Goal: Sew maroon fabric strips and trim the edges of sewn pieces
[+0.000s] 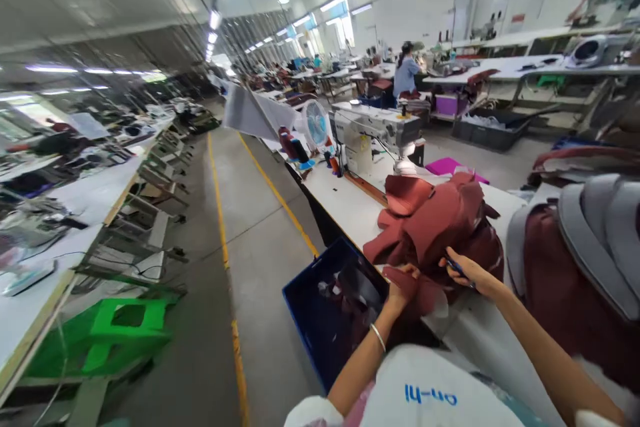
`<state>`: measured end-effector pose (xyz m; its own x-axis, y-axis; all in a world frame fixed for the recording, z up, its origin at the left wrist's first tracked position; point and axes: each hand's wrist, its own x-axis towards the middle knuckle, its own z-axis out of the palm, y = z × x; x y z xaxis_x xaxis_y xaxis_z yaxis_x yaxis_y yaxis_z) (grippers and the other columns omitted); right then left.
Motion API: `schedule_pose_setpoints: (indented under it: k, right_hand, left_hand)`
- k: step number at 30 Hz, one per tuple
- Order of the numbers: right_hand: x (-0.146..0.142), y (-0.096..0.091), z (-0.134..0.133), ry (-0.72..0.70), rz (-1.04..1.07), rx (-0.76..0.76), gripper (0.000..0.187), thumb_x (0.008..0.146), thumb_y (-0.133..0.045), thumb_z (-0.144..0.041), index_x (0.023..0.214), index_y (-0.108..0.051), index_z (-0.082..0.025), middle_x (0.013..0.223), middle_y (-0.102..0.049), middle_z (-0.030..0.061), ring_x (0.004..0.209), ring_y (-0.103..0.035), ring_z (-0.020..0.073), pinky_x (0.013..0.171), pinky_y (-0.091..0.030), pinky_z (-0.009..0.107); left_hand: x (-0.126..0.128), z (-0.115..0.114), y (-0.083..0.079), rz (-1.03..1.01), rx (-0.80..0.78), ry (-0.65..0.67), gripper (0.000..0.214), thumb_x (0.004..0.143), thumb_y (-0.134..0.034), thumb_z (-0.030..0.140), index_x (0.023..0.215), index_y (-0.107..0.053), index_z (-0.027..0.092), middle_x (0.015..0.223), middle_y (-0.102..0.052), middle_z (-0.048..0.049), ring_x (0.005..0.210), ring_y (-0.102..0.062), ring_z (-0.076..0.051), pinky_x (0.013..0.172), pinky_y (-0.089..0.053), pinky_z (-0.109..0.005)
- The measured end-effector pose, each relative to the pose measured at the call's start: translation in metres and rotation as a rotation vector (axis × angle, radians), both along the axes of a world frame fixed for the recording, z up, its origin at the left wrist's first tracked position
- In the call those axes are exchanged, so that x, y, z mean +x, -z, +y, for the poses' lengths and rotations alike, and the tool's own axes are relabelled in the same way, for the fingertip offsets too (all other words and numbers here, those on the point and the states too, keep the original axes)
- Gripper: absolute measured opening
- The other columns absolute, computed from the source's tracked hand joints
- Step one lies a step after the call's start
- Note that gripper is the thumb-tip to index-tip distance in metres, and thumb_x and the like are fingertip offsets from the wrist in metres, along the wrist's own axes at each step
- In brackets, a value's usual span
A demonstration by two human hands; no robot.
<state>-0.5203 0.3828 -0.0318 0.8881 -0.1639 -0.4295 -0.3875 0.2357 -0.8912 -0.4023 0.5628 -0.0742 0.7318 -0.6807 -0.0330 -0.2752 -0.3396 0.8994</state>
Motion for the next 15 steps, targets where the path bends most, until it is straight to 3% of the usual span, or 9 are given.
schedule_pose_setpoints:
  k: [5, 7, 12, 15]
  right_hand:
    - [0.003, -0.006, 0.013, -0.136, 0.085, 0.277, 0.055, 0.082, -0.049, -0.07, 0.085, -0.051, -0.015, 0.054, -0.037, -0.0085, 0.036, -0.029, 0.0014, 0.034, -0.018, 0.013]
    - [-0.001, -0.006, 0.013, -0.178, 0.093, 0.322, 0.053, 0.084, -0.047, -0.069, 0.086, -0.05, -0.017, 0.055, -0.04, -0.0077, 0.036, -0.032, 0.0023, 0.032, -0.019, 0.012]
    - [-0.009, 0.001, 0.019, -0.363, 0.176, 0.204, 0.058, 0.084, -0.04, -0.074, 0.085, -0.05, -0.017, 0.046, -0.042, -0.008, 0.029, -0.027, 0.0032, 0.028, -0.016, 0.013]
    - [-0.003, 0.006, 0.025, -0.375, 0.265, 0.197, 0.055, 0.084, -0.044, -0.072, 0.082, -0.048, -0.017, 0.044, -0.039, -0.0093, 0.029, -0.023, 0.0022, 0.028, -0.014, 0.012]
  left_hand:
    - [-0.006, 0.011, -0.006, 0.046, -0.095, -0.069, 0.02, 0.082, -0.051, 0.035, 0.076, -0.059, 0.018, 0.077, -0.064, -0.0046, 0.074, -0.059, -0.018, 0.073, -0.047, -0.031]
    - [-0.008, 0.016, -0.011, 0.048, -0.125, -0.089, 0.019, 0.082, -0.053, 0.035, 0.074, -0.059, 0.018, 0.074, -0.063, -0.0038, 0.072, -0.059, -0.017, 0.071, -0.047, -0.03]
    - [-0.012, 0.022, -0.015, 0.054, -0.172, -0.103, 0.019, 0.079, -0.058, 0.034, 0.07, -0.057, 0.018, 0.07, -0.061, -0.0016, 0.069, -0.057, -0.016, 0.068, -0.046, -0.028]
    - [-0.011, 0.024, -0.015, 0.064, -0.187, -0.096, 0.02, 0.079, -0.059, 0.035, 0.07, -0.056, 0.018, 0.069, -0.059, -0.0001, 0.067, -0.056, -0.014, 0.065, -0.045, -0.026]
